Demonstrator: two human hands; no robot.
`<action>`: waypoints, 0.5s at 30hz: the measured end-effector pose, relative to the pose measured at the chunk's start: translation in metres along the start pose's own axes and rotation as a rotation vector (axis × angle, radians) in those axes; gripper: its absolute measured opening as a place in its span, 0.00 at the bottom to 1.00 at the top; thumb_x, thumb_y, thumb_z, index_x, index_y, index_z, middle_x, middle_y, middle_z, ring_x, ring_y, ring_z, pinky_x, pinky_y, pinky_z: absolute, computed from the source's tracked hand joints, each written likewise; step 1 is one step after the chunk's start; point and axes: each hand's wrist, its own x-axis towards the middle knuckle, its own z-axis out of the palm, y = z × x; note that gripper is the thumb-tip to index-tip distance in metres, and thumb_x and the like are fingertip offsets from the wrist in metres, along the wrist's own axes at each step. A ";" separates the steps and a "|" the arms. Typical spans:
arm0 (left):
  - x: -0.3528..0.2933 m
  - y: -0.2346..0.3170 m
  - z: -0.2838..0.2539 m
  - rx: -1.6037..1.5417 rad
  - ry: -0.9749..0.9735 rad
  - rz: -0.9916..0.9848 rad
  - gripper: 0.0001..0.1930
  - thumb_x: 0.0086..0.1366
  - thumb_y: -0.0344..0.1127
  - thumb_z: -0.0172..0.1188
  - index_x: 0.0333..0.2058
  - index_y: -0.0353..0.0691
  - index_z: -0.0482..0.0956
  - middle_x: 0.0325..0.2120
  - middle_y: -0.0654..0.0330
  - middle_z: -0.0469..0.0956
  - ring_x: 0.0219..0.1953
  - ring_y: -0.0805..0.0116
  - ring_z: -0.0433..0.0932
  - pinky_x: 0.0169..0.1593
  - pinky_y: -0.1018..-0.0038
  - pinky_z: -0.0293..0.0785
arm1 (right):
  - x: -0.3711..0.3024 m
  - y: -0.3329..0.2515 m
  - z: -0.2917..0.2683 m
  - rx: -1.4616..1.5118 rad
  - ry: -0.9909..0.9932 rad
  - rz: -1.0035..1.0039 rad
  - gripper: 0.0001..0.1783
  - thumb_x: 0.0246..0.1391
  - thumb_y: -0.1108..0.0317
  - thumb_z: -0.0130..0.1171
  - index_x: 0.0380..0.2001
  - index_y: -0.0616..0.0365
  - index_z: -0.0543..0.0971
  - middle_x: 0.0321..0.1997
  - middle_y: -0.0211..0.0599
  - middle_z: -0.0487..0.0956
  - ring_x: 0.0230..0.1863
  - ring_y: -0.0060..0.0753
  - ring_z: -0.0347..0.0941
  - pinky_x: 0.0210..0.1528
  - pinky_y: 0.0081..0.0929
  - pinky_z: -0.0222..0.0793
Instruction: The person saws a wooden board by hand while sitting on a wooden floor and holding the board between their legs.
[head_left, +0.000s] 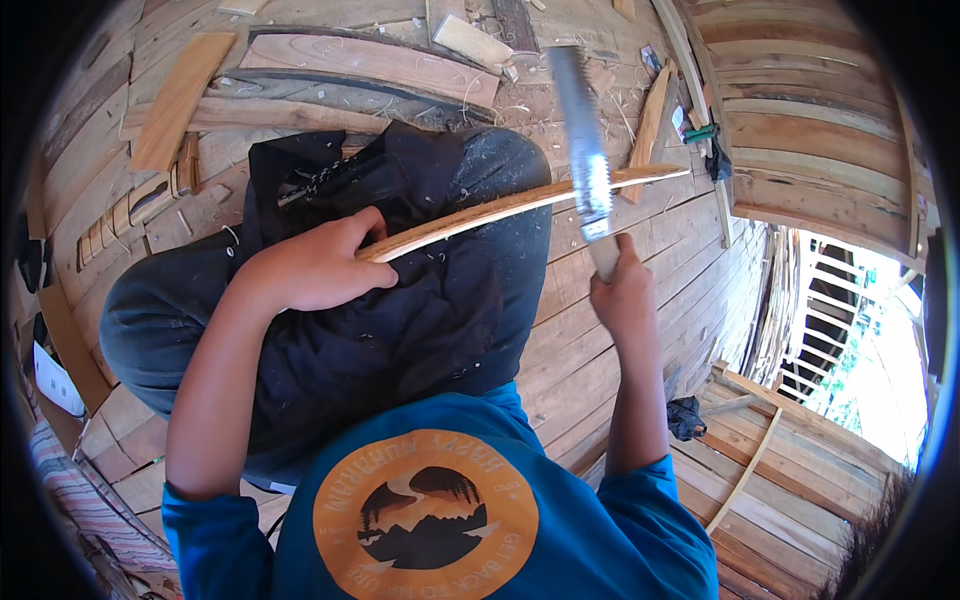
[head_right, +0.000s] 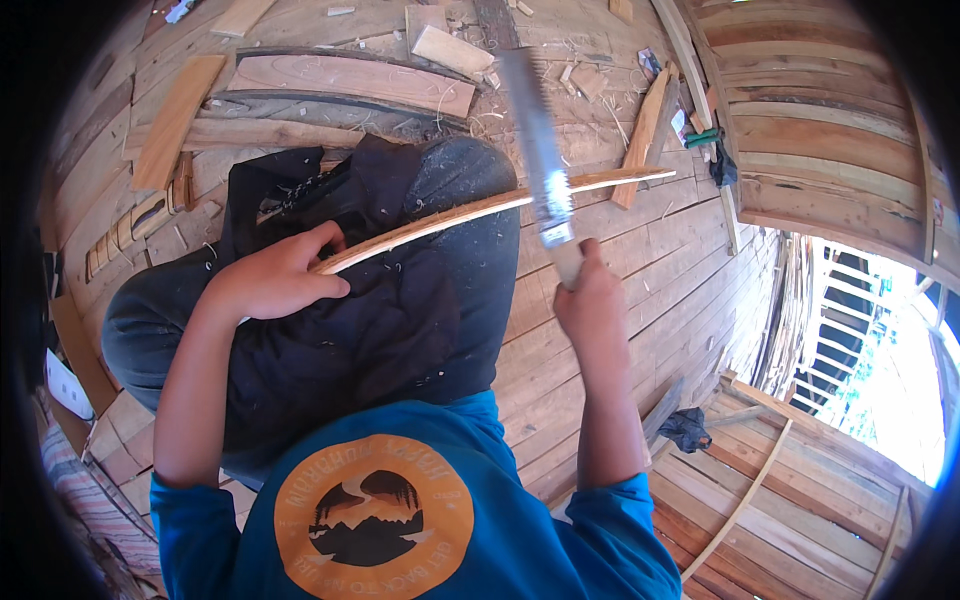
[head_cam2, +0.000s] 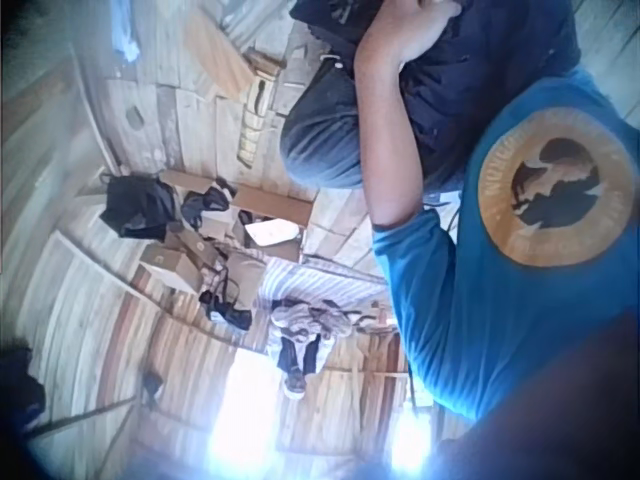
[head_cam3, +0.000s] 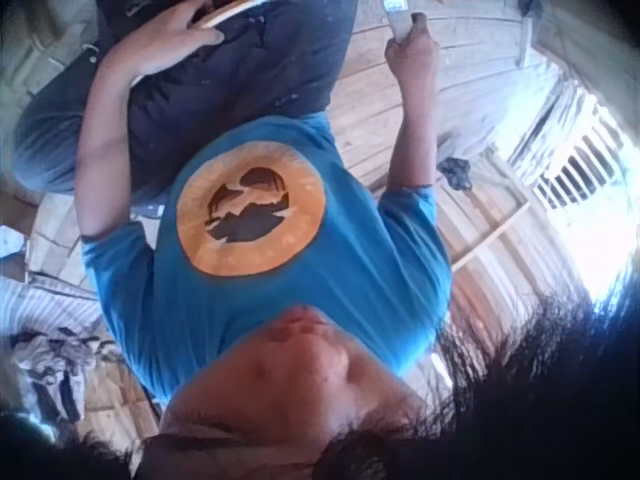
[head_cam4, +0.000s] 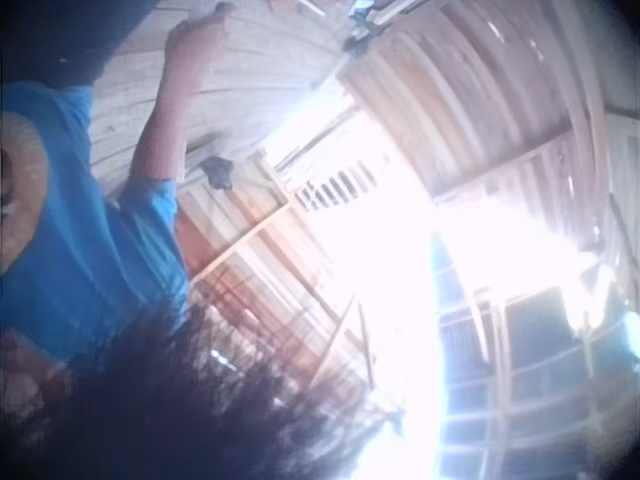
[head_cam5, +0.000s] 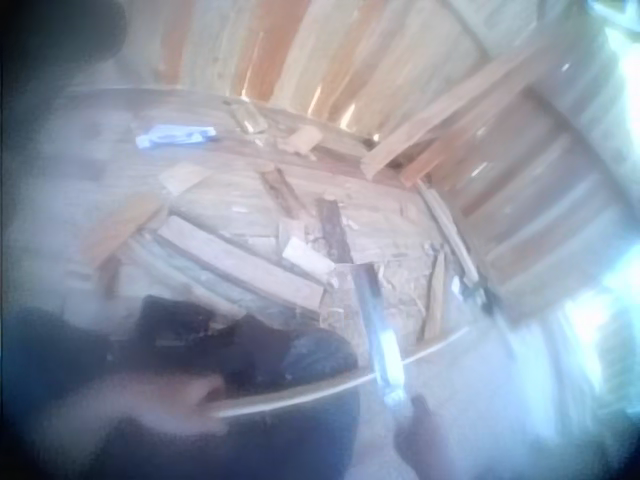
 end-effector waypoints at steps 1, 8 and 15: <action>0.001 0.000 0.000 -0.015 -0.026 -0.016 0.24 0.57 0.45 0.60 0.48 0.39 0.69 0.29 0.54 0.77 0.32 0.65 0.75 0.40 0.71 0.69 | -0.001 0.003 0.003 0.017 0.015 0.018 0.28 0.44 0.75 0.57 0.52 0.64 0.67 0.30 0.61 0.79 0.36 0.64 0.77 0.39 0.52 0.73; 0.003 0.001 -0.003 -0.016 -0.033 -0.046 0.26 0.56 0.46 0.61 0.49 0.39 0.69 0.31 0.54 0.77 0.34 0.66 0.75 0.41 0.71 0.69 | -0.016 -0.012 0.006 0.084 -0.043 -0.007 0.31 0.42 0.76 0.57 0.55 0.66 0.67 0.31 0.64 0.78 0.37 0.66 0.76 0.40 0.52 0.73; 0.004 0.007 -0.006 -0.029 -0.083 -0.100 0.26 0.55 0.45 0.61 0.50 0.38 0.69 0.31 0.54 0.77 0.33 0.66 0.75 0.41 0.71 0.69 | -0.026 -0.020 0.010 0.072 -0.099 0.000 0.33 0.42 0.77 0.56 0.56 0.64 0.66 0.32 0.67 0.78 0.39 0.67 0.76 0.41 0.51 0.73</action>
